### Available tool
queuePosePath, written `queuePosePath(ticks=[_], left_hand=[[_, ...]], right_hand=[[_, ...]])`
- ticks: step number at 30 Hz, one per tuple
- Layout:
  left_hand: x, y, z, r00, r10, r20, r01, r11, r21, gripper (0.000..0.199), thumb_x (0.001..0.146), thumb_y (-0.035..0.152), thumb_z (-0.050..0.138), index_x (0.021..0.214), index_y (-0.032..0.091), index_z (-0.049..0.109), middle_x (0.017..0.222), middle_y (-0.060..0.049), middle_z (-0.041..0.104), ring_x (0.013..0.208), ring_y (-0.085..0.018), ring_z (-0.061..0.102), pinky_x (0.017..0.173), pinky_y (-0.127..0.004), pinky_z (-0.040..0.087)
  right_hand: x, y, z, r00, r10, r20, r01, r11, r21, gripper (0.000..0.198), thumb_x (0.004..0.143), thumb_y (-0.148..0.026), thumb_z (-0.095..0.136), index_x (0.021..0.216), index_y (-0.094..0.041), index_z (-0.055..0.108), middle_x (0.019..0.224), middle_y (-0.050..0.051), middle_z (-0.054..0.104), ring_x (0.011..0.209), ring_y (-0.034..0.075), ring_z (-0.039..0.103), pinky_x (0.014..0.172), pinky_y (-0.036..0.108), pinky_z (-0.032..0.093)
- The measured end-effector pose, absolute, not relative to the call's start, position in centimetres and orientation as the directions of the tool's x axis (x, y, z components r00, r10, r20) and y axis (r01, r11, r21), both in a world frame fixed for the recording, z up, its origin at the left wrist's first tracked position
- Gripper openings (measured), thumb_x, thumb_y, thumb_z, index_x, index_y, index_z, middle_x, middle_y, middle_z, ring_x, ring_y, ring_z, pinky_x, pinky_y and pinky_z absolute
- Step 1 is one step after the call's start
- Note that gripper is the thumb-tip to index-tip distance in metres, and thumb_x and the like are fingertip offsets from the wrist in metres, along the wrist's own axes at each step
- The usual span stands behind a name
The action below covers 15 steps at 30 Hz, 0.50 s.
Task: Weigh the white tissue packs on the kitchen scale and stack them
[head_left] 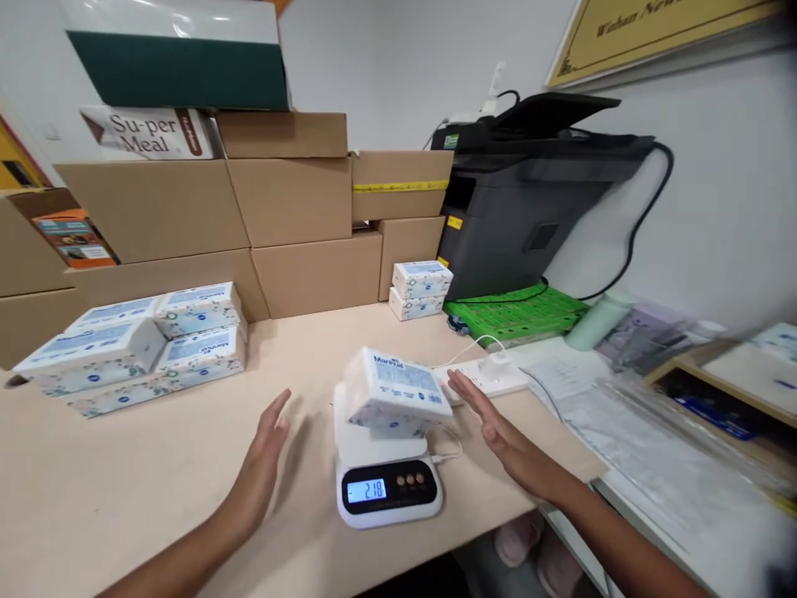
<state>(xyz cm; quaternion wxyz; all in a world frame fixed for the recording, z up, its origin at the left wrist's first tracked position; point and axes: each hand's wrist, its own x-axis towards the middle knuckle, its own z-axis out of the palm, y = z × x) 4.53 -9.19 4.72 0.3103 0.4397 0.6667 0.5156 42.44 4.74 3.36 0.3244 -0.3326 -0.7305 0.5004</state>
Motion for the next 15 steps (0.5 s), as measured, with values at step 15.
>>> queuePosePath(ticks=[15], left_hand=[[11.7, -0.8, 4.1, -0.218, 0.976, -0.003, -0.297, -0.063, 0.953, 0.121, 0.086, 0.099, 0.044, 0.177, 0.029, 0.006, 0.179, -0.012, 0.04, 0.165, -0.037, 0.038, 0.136, -0.057, 0.031]], right_hand=[[34.7, 10.7, 5.0, -0.486, 0.857, 0.171, 0.083, 0.24, -0.967, 0.11, 0.085, -0.097, 0.052, 0.168, -0.025, 0.042, 0.151, 0.019, 0.061, 0.136, 0.037, 0.063, 0.123, 0.059, 0.045]])
